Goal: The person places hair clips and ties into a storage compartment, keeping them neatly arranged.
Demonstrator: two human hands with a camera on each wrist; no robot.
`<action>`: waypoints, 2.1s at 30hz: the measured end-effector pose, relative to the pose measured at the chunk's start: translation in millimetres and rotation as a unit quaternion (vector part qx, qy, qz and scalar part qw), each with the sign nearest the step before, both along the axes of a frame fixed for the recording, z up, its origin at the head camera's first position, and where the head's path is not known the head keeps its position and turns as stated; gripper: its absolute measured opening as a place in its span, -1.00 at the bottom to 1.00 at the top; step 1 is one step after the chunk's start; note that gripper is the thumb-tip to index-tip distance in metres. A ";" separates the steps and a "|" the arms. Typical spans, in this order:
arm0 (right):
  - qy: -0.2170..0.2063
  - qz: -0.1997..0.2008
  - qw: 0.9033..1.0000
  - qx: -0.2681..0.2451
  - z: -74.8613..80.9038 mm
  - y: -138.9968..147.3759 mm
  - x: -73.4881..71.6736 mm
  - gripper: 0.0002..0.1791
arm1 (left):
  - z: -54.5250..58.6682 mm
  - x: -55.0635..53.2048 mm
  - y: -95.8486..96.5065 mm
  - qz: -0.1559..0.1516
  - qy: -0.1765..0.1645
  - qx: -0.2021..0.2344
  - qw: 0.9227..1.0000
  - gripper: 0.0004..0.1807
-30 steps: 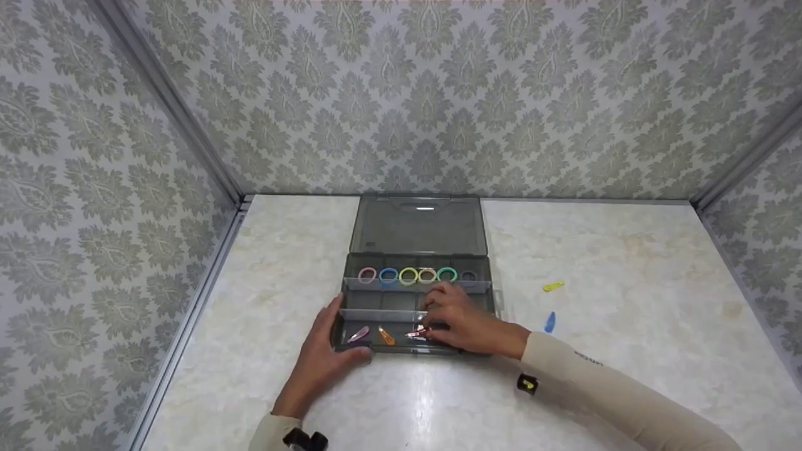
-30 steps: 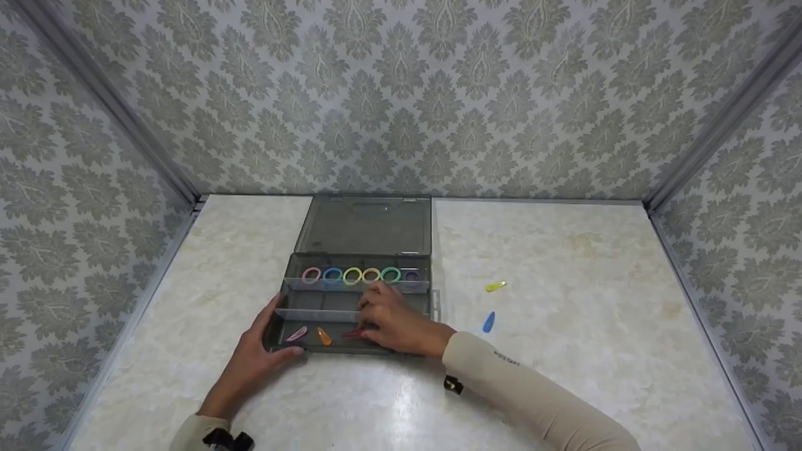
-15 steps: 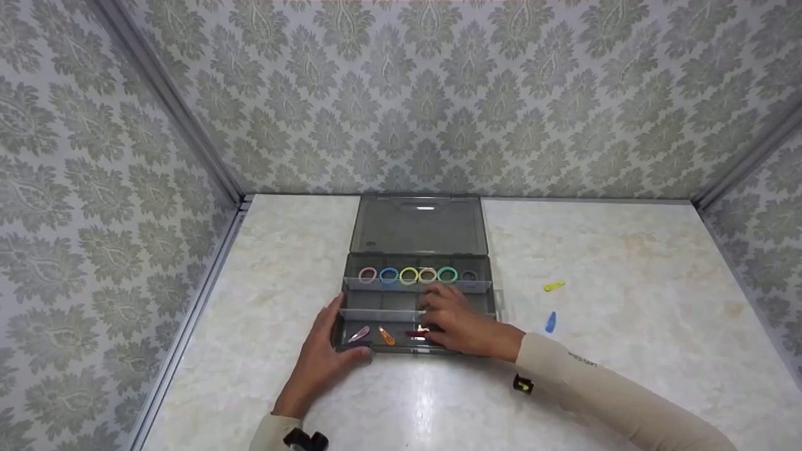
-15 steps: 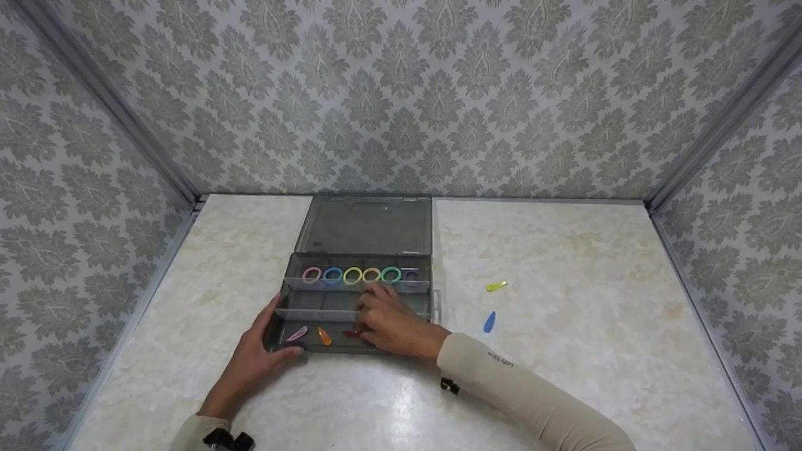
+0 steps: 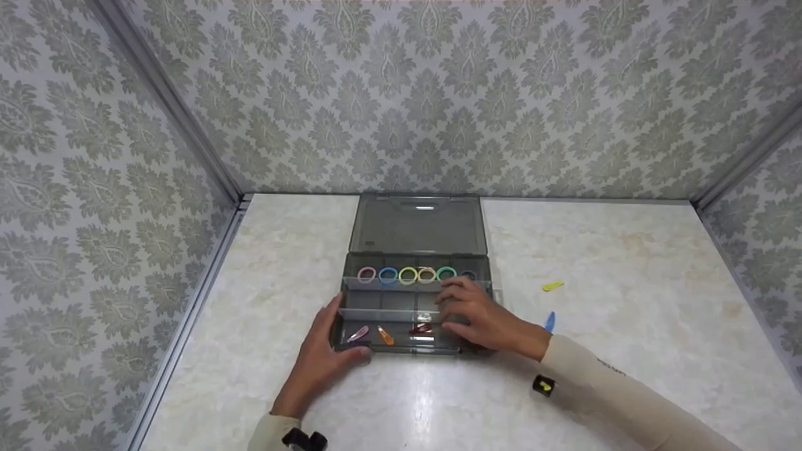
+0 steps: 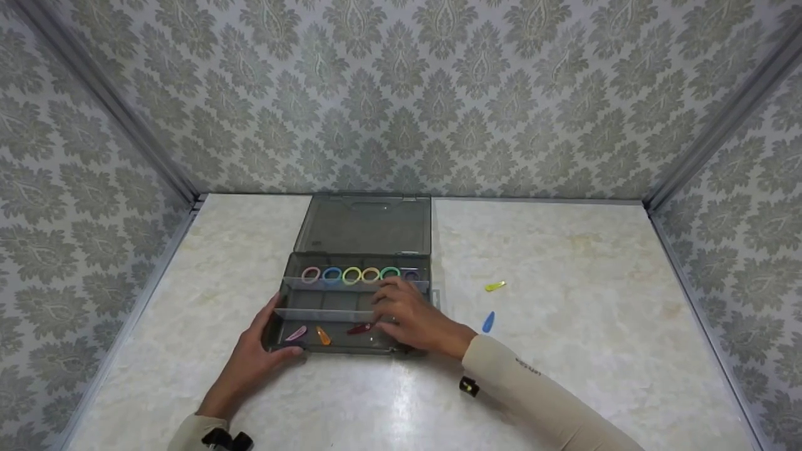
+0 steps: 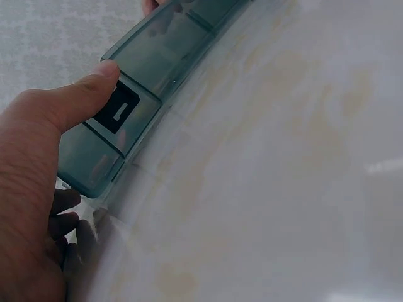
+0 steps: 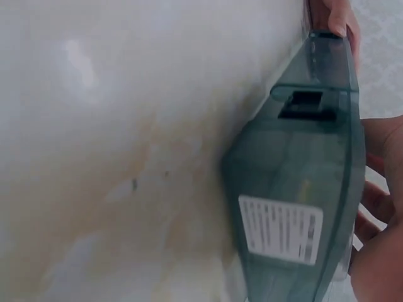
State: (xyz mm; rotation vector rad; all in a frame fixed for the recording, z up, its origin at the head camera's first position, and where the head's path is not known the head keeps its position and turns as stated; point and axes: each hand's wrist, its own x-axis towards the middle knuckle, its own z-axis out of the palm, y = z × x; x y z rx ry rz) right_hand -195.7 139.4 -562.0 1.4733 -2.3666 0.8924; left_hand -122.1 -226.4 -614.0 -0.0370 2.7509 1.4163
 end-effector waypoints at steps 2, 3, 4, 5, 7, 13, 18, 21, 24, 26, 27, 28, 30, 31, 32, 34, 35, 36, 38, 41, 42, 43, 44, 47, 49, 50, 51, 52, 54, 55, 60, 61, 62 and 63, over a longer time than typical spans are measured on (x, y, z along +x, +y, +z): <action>-0.004 -0.003 1.000 -0.015 1.4 6.8 -0.4 -0.87 | 0.4 -0.2 0.2 0.002 -0.002 -0.001 1.000 0.45; -0.010 -0.004 1.000 -0.022 1.7 10.4 -0.4 -0.88 | 0.5 -0.4 0.3 0.003 -0.003 0.000 1.000 0.46; -0.014 -0.004 0.999 -0.028 1.7 13.8 -0.7 -0.90 | 0.6 -0.6 0.4 0.004 -0.004 0.000 1.000 0.46; -0.024 -0.007 0.999 -0.031 1.9 17.5 -0.8 -0.94 | 0.5 -1.0 0.4 0.003 -0.003 0.001 1.000 0.46; -0.045 -0.018 0.998 -0.033 2.8 24.2 -0.2 -0.96 | 0.5 -1.3 0.3 0.004 -0.003 0.002 1.000 0.46; -0.073 -0.065 0.994 -0.054 2.2 42.0 0.3 -0.82 | -0.2 -1.3 -0.4 0.002 0.001 0.001 1.000 0.46; -0.092 -0.098 0.988 -0.078 -1.1 56.4 -0.2 -0.86 | 0.2 -1.2 -0.7 -0.004 0.006 -0.005 1.000 0.46; -0.103 -0.112 0.985 -0.086 -2.9 65.4 -0.6 -0.87 | 1.2 -0.8 -0.1 -0.003 0.004 -0.009 1.000 0.45; -0.109 -0.129 0.981 -0.093 -5.2 73.9 -1.7 -0.86 | 2.0 -0.6 0.7 0.000 -0.002 -0.014 1.000 0.45; -0.113 -0.142 0.978 -0.100 -6.9 79.1 -2.5 -0.83 | 1.8 -0.5 0.7 0.001 -0.004 -0.017 1.000 0.45; -0.114 -0.149 0.977 -0.104 -7.8 81.7 -3.0 -0.81 | 1.6 -0.6 0.7 0.001 -0.004 -0.016 1.000 0.45; -0.114 -0.153 0.976 -0.108 -8.6 84.2 -3.6 -0.79 | 1.4 -0.7 0.5 0.000 -0.003 -0.015 1.000 0.45; -0.111 -0.164 0.974 -0.115 -10.1 89.1 -4.6 -0.75 | 0.5 -0.8 -0.2 -0.001 0.001 -0.011 1.000 0.44; -0.109 -0.169 0.972 -0.118 -10.7 91.6 -5.0 -0.74 | 0.2 -0.9 -0.5 -0.002 0.003 -0.009 1.000 0.44; -0.105 -0.174 0.972 -0.121 -11.3 94.0 -5.5 -0.73 | -0.2 -0.8 -0.9 -0.003 0.006 -0.007 1.000 0.44; -0.097 -0.187 0.970 -0.125 -13.5 99.2 -6.0 -0.74 | -0.7 -0.7 -1.5 -0.005 0.009 -0.004 1.000 0.43; -0.094 -0.194 0.968 -0.127 -14.8 102.0 -6.2 -0.74 | -1.0 -0.7 -1.8 -0.007 0.010 -0.003 1.000 0.43; -0.094 -0.200 0.966 -0.130 -16.1 104.8 -6.2 -0.74 | -1.1 -0.6 -1.9 -0.007 0.010 -0.003 1.000 0.43; -0.095 -0.217 0.962 -0.134 -19.6 110.3 -6.0 -0.74 | -1.1 -0.5 -1.9 -0.008 0.010 -0.004 1.000 0.43; -0.106 -0.239 0.955 -0.142 -24.7 118.7 -5.6 -0.74 | -1.0 -0.9 -1.6 -0.005 0.008 -0.005 1.000 0.44; -0.113 -0.245 0.952 -0.145 -26.3 121.6 -5.2 -0.73 | -1.0 -1.1 -1.3 -0.004 0.007 -0.006 1.000 0.44; -0.119 -0.252 0.949 -0.145 -27.9 124.5 -4.7 -0.73 | -1.0 -1.3 -1.2 -0.003 0.007 -0.005 1.000 0.45; -0.126 -0.259 0.946 -0.146 -29.2 127.2 -4.2 -0.73 | -0.9 -1.4 -0.9 -0.002 0.005 -0.005 1.000 0.45; -0.145 -0.280 0.938 -0.146 -32.7 135.0 -2.0 -0.71 | -0.1 -1.3 -0.4 -0.001 0.004 -0.003 1.000 0.45; -0.150 -0.297 0.932 -0.143 -33.8 139.1 -1.3 -0.71 | 0.5 -1.0 -0.3 -0.001 0.003 -0.003 1.000 0.44; -0.150 -0.304 0.930 -0.141 -34.3 141.0 -1.3 -0.71 | 0.8 -1.0 -0.3 -0.002 0.005 -0.005 1.000 0.44; -0.149 -0.311 0.928 -0.138 -34.7 142.8 -1.4 -0.71 | 0.8 -1.2 -0.5 -0.002 0.008 -0.007 1.000 0.44; -0.147 -0.319 0.927 -0.134 -35.0 144.4 -1.7 -0.70 | 0.9 -1.3 -0.6 -0.002 0.009 -0.010 1.000 0.44; -0.137 -0.333 0.925 -0.121 -35.3 146.7 -2.6 -0.69 | 1.0 -1.5 -0.8 -0.003 0.012 -0.016 1.000 0.45; -0.134 -0.341 0.923 -0.115 -35.6 147.8 -2.9 -0.67 | 0.7 -1.7 -1.0 -0.003 0.013 -0.018 1.000 0.45; -0.124 -0.385 0.910 -0.094 -36.9 151.6 -3.6 -0.62 | 0.0 -2.0 -1.0 -0.003 0.013 -0.018 1.000 0.46; -0.124 -0.393 0.906 -0.095 -37.0 152.1 -3.5 -0.62 | -0.1 -2.0 -0.9 -0.003 0.014 -0.018 1.000 0.46; -0.125 -0.401 0.903 -0.096 -37.8 153.0 -3.5 -0.61 | -0.2 -2.0 -1.0 -0.003 0.015 -0.018 1.000 0.46; -0.127 -0.408 0.899 -0.098 -38.6 153.8 -3.2 -0.59 | -0.2 -1.9 -0.9 -0.003 0.014 -0.018 1.000 0.47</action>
